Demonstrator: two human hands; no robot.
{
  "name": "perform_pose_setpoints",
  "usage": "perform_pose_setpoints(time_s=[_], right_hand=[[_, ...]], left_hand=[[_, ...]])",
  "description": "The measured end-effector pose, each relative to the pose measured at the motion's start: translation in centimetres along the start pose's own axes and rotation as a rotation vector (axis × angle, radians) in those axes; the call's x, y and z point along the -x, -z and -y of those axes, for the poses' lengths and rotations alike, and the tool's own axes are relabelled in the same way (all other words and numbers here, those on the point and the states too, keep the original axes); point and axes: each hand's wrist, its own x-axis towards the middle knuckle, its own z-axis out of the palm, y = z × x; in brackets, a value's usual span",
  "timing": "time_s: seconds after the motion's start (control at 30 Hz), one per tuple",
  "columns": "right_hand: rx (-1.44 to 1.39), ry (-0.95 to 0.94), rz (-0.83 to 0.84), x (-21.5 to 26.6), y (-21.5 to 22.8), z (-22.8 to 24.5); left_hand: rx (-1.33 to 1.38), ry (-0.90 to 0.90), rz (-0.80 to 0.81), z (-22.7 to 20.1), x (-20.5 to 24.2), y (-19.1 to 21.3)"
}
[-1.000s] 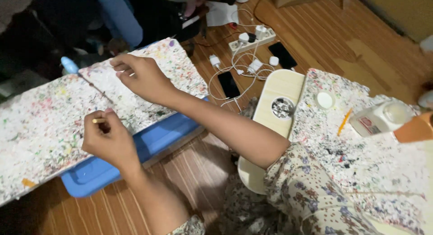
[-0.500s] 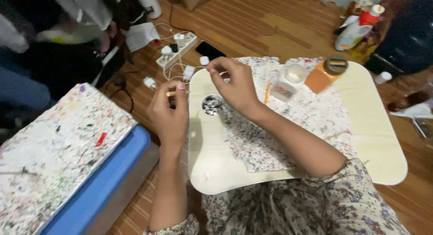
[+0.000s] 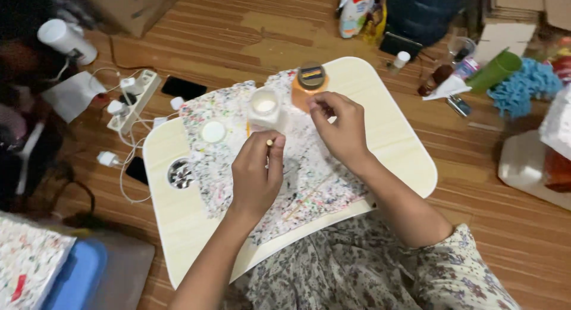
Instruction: Apply a coating to a small blue object attached to a stick using an applicator tool.
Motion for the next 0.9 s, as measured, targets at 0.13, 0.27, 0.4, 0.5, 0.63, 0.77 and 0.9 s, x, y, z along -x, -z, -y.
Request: perform_pose_setpoints(time_s=[0.13, 0.27, 0.4, 0.5, 0.63, 0.77, 0.9], right_hand=[[0.056, -0.051, -0.118, -0.2, 6.3, -4.5], [0.224, -0.070, -0.370, 0.5, 13.8, -9.2], [0.504, -0.016, -0.596, 2.3, 22.5, -13.9], [0.619, -0.059, -0.769, 4.7, 29.4, -19.4], [0.839, -0.061, -0.962, 7.0, 37.4, -23.2], [1.059, -0.164, -1.226, 10.1, 45.5, -29.8], [0.999, -0.396, -1.425, 11.7, 50.9, -35.0]], left_hand=[[0.114, -0.078, 0.093, -2.2, -1.6, -5.1], [0.253, -0.164, 0.183, -4.8, -3.1, -11.0], [0.413, -0.200, 0.257, -7.8, -4.2, -18.0], [0.550, -0.193, 0.314, -9.4, -4.2, -24.0], [0.597, -0.154, 0.423, -12.7, -4.1, -30.7], [0.712, -0.113, 0.445, -15.4, -3.8, -36.4], [0.746, -0.070, 0.500, -17.6, -3.2, -41.4]])
